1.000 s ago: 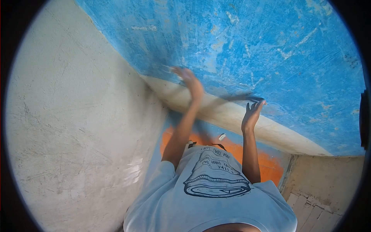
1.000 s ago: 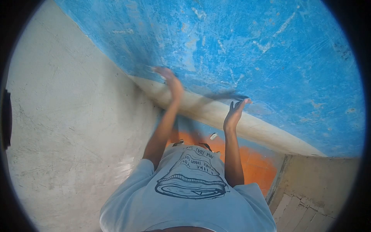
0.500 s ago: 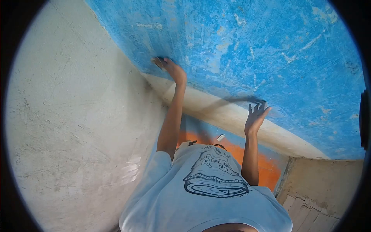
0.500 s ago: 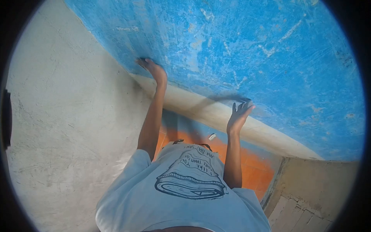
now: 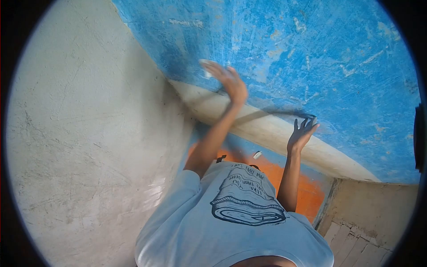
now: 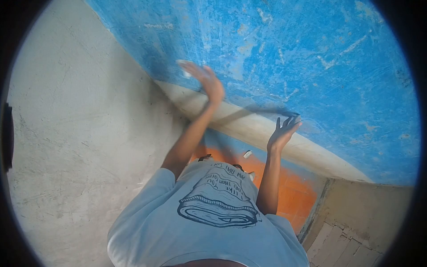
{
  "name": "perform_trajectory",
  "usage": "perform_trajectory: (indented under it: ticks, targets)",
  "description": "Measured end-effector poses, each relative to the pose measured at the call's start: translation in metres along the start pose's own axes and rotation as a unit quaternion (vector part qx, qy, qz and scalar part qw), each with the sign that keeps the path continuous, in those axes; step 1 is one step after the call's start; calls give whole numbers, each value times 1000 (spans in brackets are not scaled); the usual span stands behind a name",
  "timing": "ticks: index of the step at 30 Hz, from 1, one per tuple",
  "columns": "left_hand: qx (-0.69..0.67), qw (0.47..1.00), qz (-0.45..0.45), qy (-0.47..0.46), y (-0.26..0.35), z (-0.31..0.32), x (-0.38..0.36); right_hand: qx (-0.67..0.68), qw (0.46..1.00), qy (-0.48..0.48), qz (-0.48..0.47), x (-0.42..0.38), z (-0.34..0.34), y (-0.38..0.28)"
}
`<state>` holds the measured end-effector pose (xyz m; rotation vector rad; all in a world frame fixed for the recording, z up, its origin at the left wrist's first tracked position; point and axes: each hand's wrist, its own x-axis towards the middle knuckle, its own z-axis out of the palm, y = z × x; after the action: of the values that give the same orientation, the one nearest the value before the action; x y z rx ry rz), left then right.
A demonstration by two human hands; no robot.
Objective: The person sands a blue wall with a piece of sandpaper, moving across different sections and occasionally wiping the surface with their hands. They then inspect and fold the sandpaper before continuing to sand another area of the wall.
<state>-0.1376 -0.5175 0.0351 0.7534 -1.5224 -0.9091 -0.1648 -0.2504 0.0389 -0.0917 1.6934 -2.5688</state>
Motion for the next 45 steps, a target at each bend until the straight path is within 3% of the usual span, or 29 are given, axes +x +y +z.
perform_trajectory:
  ticks: [1, 3, 6, 8, 12, 15, 16, 19, 22, 24, 27, 28, 30, 33, 34, 37, 38, 41, 44, 45]
  targets:
    - [-12, 999, 18, -35, 14, 14, -36, 2, 1000, 6, -2, 0, 1, 0]
    - [131, 951, 86, -268, 22, 14, -116, 4, 1000, 12, -4, 1, 4, -1]
    - [180, 946, 87, -255, 1, -1, -102, -34, 999, 5, 0, 7, -6, -8]
    - [26, 997, -1, -71, -4, -11, -38, -49, 998, 27, -28, 4, -12, -15]
    - [-79, 992, -19, -101, 32, 6, -62, -64, 997, 26, -28, 8, -28, -11]
    - [68, 956, 102, -265, 45, 13, -124, -95, 995, -2, -26, 12, -29, -12]
    - [226, 930, 79, -278, 43, 11, -112, -103, 994, -6, -26, 16, -33, -15]
    - [81, 993, -40, -78, 19, -4, -36, -119, 992, -14, -31, 21, -44, -22]
    - [59, 998, -6, -34, 32, 12, -43, -127, 991, -18, -38, 19, -43, -20]
    - [-29, 986, -15, -166, 46, 34, -105, -129, 991, -19, -21, 17, -34, -13]
    - [136, 935, 78, -317, 62, 15, -140, -126, 991, -29, -18, 21, -29, -9]
    - [-42, 968, 19, -247, 55, 13, -126, -134, 990, -39, -12, 23, -32, -8]
    - [7, 981, -114, -154, 35, 2, -79, -152, 987, -54, 0, 26, -42, -7]
    - [29, 996, -48, -62, 26, 5, -51, -167, 985, -46, -11, 19, -33, -8]
    - [117, 982, 62, -138, 32, 6, -74, -162, 986, -38, -10, 19, -28, -7]
    - [54, 933, 119, -334, 51, -11, -118, -153, 988, -24, -10, 22, -19, -5]
    - [30, 945, 57, -320, 45, -13, -108, -151, 988, -25, -11, 26, -19, -5]
    - [30, 992, 14, -121, 4, -22, -28, -151, 988, -20, -17, 22, -18, -6]
    - [4, 998, 12, -64, 18, -9, -23, -140, 990, -17, -16, 16, -7, 2]
    - [-21, 991, 31, -129, 27, 3, -48, -135, 991, -17, -14, 13, -1, 7]
